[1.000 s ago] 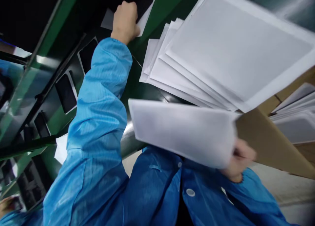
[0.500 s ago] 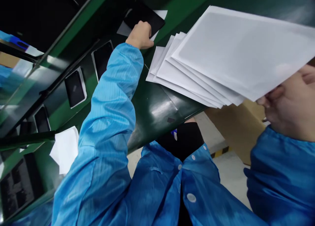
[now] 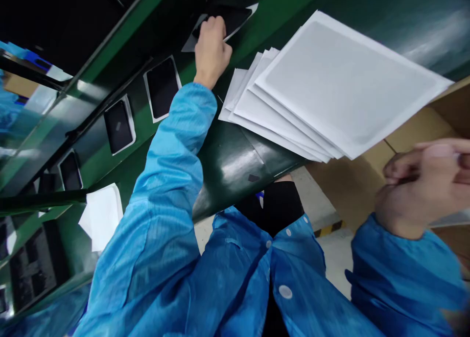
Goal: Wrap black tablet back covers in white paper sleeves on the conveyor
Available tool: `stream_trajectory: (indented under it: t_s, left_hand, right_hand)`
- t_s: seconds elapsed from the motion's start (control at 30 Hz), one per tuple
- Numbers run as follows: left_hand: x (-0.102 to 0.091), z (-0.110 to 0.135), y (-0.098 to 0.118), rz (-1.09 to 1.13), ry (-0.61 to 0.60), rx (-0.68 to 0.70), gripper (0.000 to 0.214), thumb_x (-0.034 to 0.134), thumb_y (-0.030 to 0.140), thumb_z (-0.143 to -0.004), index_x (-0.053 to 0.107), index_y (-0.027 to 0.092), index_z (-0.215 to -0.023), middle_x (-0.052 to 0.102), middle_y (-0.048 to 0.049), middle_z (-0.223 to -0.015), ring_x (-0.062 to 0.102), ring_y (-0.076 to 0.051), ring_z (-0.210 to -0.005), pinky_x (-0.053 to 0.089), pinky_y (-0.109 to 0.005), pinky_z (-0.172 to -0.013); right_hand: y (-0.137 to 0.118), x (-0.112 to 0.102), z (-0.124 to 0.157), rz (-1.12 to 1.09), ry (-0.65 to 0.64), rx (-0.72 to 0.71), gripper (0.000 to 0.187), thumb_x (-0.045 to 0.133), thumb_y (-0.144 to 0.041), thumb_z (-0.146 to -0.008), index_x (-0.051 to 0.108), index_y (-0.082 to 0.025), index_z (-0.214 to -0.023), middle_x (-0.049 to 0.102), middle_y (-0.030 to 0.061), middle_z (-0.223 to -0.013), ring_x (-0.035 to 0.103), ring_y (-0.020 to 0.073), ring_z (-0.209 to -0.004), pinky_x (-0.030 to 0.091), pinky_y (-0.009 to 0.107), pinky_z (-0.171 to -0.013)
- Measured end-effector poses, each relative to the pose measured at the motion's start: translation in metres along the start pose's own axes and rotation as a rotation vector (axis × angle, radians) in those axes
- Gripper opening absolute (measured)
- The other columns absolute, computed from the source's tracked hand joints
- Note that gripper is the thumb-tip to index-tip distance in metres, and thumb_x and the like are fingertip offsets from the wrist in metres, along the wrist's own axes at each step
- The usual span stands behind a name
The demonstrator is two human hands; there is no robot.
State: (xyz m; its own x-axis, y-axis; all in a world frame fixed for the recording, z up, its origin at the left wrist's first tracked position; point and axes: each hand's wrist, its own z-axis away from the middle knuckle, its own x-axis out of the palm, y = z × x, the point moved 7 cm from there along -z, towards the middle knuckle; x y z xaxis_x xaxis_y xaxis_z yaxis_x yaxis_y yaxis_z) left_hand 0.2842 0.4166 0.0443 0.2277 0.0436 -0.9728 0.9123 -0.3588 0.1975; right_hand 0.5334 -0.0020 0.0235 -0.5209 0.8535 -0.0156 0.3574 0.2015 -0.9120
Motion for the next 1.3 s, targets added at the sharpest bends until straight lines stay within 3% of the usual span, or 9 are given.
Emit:
stream_trajectory:
  t_s: [0.07,0.13,0.23,0.3,0.43,0.57,0.73,1.13,1.3]
  left_hand:
    - [-0.024,0.042,-0.017,0.126,0.216,0.105,0.047,0.074,-0.010,-0.085,0.044,0.026,-0.088,0.056,-0.0022,-0.110,0.042,-0.017,-0.105,0.046,-0.037,-0.104]
    - [-0.048,0.106,-0.038,0.186,0.418,0.177,0.044,0.071,-0.013,-0.080,0.050,0.024,-0.092,0.052,-0.0029,-0.102,0.045,-0.018,-0.104,0.046,-0.037,-0.099]
    - [-0.078,0.222,-0.059,0.209,0.607,0.204,0.021,0.066,0.007,-0.093,0.063,0.021,-0.109,0.055,-0.0078,-0.109,0.056,-0.026,-0.114,0.048,-0.045,-0.099]
    - [-0.093,0.299,-0.057,0.132,0.703,0.198,0.016,0.066,0.017,-0.095,0.068,0.021,-0.110,0.057,-0.0086,-0.104,0.061,-0.029,-0.109,0.051,-0.048,-0.096]
    - [-0.095,0.417,-0.028,-0.011,0.718,0.150,0.012,0.069,0.023,-0.094,0.074,0.027,-0.104,0.059,-0.0059,-0.088,0.064,-0.025,-0.088,0.057,-0.044,-0.080]
    - [-0.070,0.490,-0.009,0.056,0.629,0.069,0.018,0.076,0.021,-0.092,0.077,0.029,-0.108,0.064,-0.0049,-0.085,0.064,-0.023,-0.082,0.058,-0.041,-0.074]
    - [-0.049,0.522,-0.003,0.237,0.616,0.137,0.020,0.074,0.012,-0.095,0.075,0.028,-0.106,0.069,-0.0036,-0.088,0.067,-0.020,-0.084,0.057,-0.036,-0.077]
    - [-0.042,0.508,-0.007,0.261,0.699,0.208,0.005,0.070,0.018,-0.104,0.070,0.022,-0.100,0.066,-0.0003,-0.082,0.063,-0.015,-0.077,0.053,-0.030,-0.073]
    - [-0.033,0.506,-0.010,0.276,0.604,0.180,0.010,0.073,0.016,-0.101,0.075,0.025,-0.097,0.066,-0.0013,-0.082,0.064,-0.017,-0.081,0.053,-0.031,-0.074]
  right_hand:
    - [-0.015,0.005,0.028,-0.023,-0.109,-0.032,0.035,0.076,-0.051,-0.091,0.065,-0.021,-0.077,0.049,-0.0052,-0.048,0.040,0.0094,-0.035,0.027,0.024,-0.036]
    - [-0.020,0.025,0.062,0.016,-0.377,0.114,0.022,0.072,-0.039,-0.097,0.073,-0.019,-0.086,0.058,-0.0025,-0.055,0.051,0.0109,-0.042,0.038,0.024,-0.042]
    - [-0.024,0.060,0.117,-0.089,-0.774,0.400,0.024,0.067,-0.043,-0.102,0.074,-0.020,-0.097,0.067,0.0000,-0.067,0.059,0.0118,-0.051,0.050,0.025,-0.050]
    - [-0.030,0.086,0.151,-0.273,-0.968,0.559,0.032,0.068,-0.052,-0.101,0.071,-0.021,-0.108,0.073,0.0029,-0.082,0.063,0.0121,-0.056,0.053,0.025,-0.052]
    - [-0.046,0.133,0.211,-0.664,-1.196,0.836,0.057,0.072,-0.062,-0.097,0.052,-0.027,-0.137,0.072,0.0086,-0.121,0.073,0.0145,-0.068,0.056,0.025,-0.051]
    - [-0.057,0.153,0.246,-0.786,-1.153,0.979,0.056,0.078,-0.062,-0.093,0.048,-0.030,-0.128,0.071,-0.0004,-0.101,0.073,0.0153,-0.067,0.059,0.026,-0.053]
    - [-0.060,0.153,0.263,-0.717,-1.143,1.064,0.061,0.083,-0.059,-0.090,0.047,-0.029,-0.129,0.073,-0.0027,-0.098,0.069,0.0128,-0.059,0.056,0.024,-0.049]
    - [-0.047,0.160,0.278,-0.498,-1.116,1.090,0.054,0.090,-0.064,-0.078,0.058,-0.023,-0.093,0.067,-0.0044,-0.059,0.062,0.0131,-0.046,0.052,0.023,-0.046]
    - [-0.046,0.159,0.284,-0.454,-1.166,1.120,0.060,0.092,-0.070,-0.071,0.057,-0.021,-0.076,0.062,-0.0032,-0.051,0.058,0.0122,-0.042,0.047,0.022,-0.043]
